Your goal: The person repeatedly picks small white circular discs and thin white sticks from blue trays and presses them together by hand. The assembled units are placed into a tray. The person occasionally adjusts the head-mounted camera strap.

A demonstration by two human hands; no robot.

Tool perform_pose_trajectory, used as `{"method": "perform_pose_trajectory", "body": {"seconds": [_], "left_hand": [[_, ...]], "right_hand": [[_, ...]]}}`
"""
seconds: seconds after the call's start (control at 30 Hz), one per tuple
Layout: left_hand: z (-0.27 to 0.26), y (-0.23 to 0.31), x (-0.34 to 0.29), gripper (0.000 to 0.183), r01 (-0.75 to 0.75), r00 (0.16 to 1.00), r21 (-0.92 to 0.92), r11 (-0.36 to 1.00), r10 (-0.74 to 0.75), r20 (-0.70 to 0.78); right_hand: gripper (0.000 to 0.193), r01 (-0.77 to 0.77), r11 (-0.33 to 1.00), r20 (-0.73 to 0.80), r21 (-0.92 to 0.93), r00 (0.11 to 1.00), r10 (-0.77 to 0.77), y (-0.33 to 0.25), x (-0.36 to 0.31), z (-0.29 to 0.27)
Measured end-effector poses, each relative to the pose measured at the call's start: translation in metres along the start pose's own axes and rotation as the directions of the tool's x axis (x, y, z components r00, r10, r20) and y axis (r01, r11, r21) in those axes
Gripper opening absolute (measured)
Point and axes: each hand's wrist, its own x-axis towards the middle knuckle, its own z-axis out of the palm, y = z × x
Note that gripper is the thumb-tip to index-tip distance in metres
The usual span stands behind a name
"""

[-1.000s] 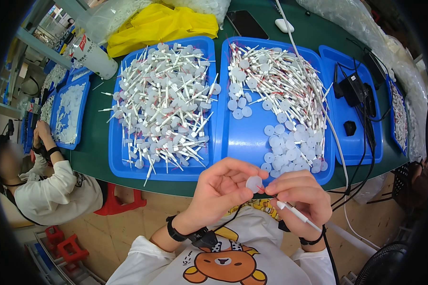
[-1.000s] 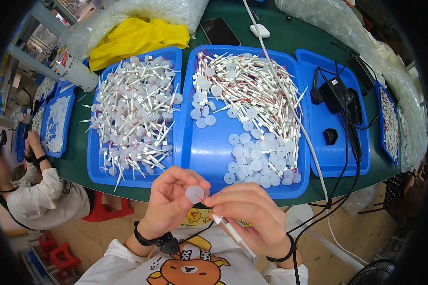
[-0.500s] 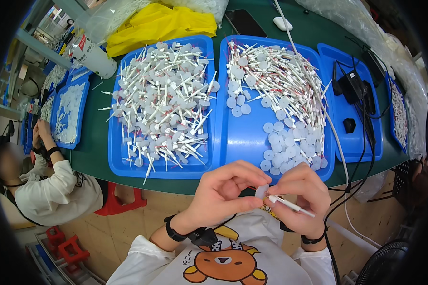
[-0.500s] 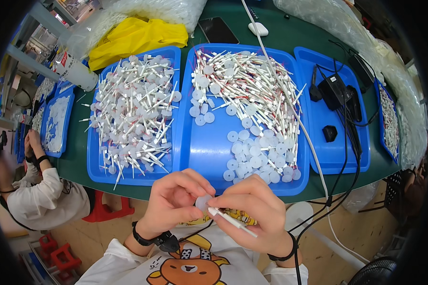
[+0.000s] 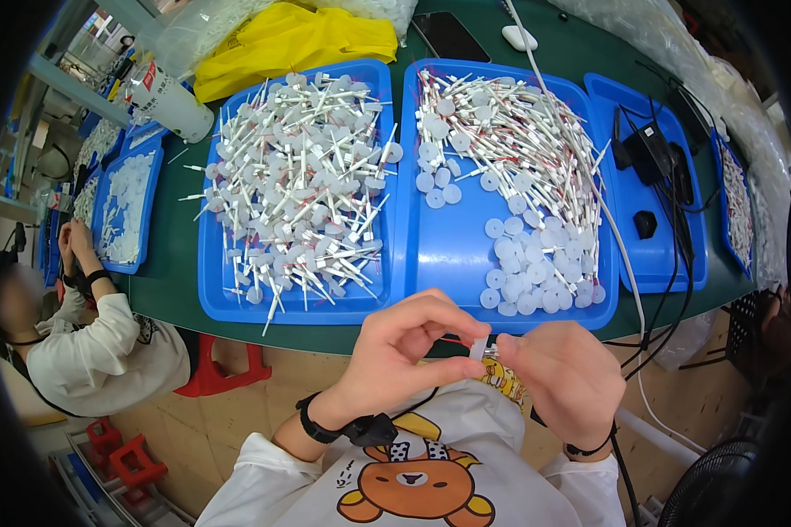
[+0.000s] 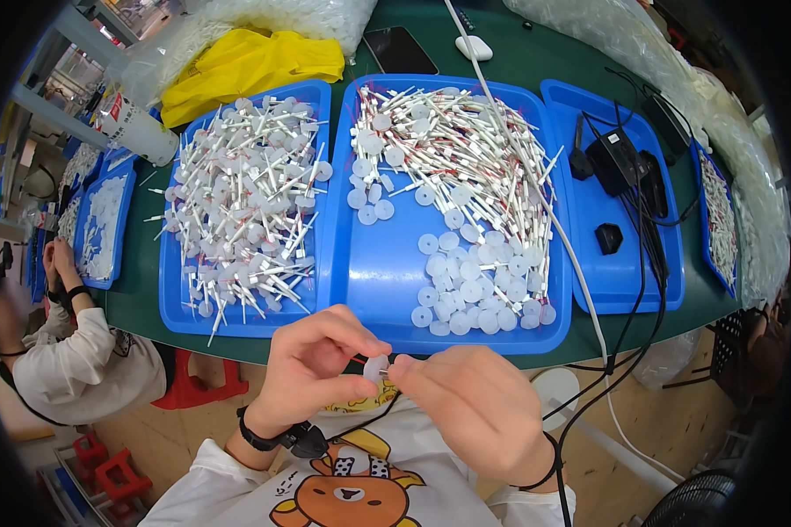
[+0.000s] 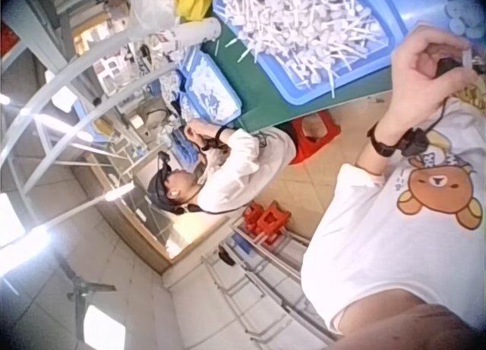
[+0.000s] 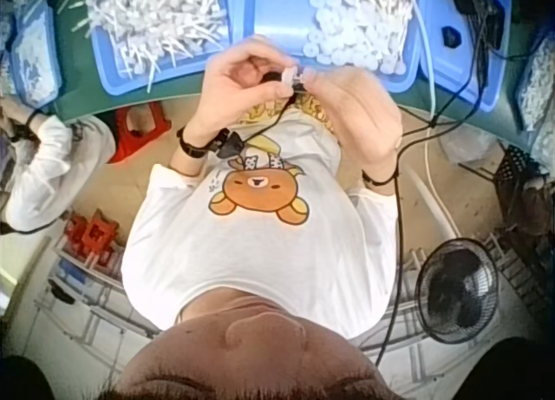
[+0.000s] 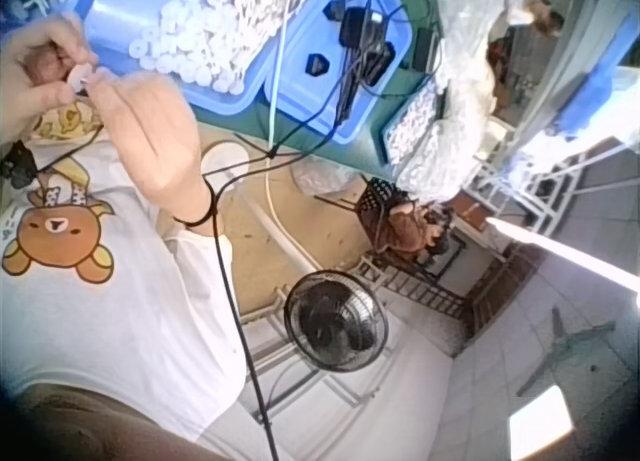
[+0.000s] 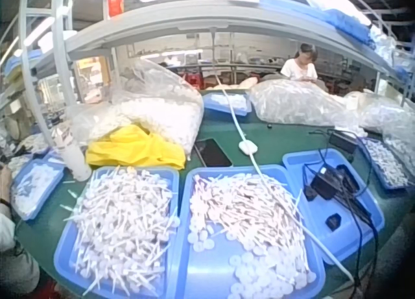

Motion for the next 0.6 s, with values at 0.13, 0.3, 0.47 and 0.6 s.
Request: {"method": "perform_pose_trajectory", "body": {"seconds": [0.13,0.3,0.47,0.6], "left_hand": [[-0.001,0.002,-0.001,0.038,-0.008,1.000,0.036,0.999,0.008,0.007],[-0.001,0.011,-0.003,0.035,-0.075,0.997,0.119,0.990,0.071,0.039],[0.001,0.021,-0.002,0.029,-0.112,0.993,0.383,0.917,0.120,0.004],[-0.001,0.025,-0.003,0.025,-0.132,0.991,0.488,0.863,0.130,0.037]], "right_hand": [[0.039,0.051,0.998,0.022,-0.029,0.998,-0.050,-0.002,0.000,-0.001],[0.036,0.136,0.983,0.078,-0.120,0.989,-0.127,0.001,0.002,-0.005],[0.033,0.226,0.951,0.200,-0.213,0.962,-0.184,-0.003,0.002,-0.005],[0.029,0.150,0.984,0.252,-0.093,0.960,-0.123,-0.004,0.006,-0.006]]}}
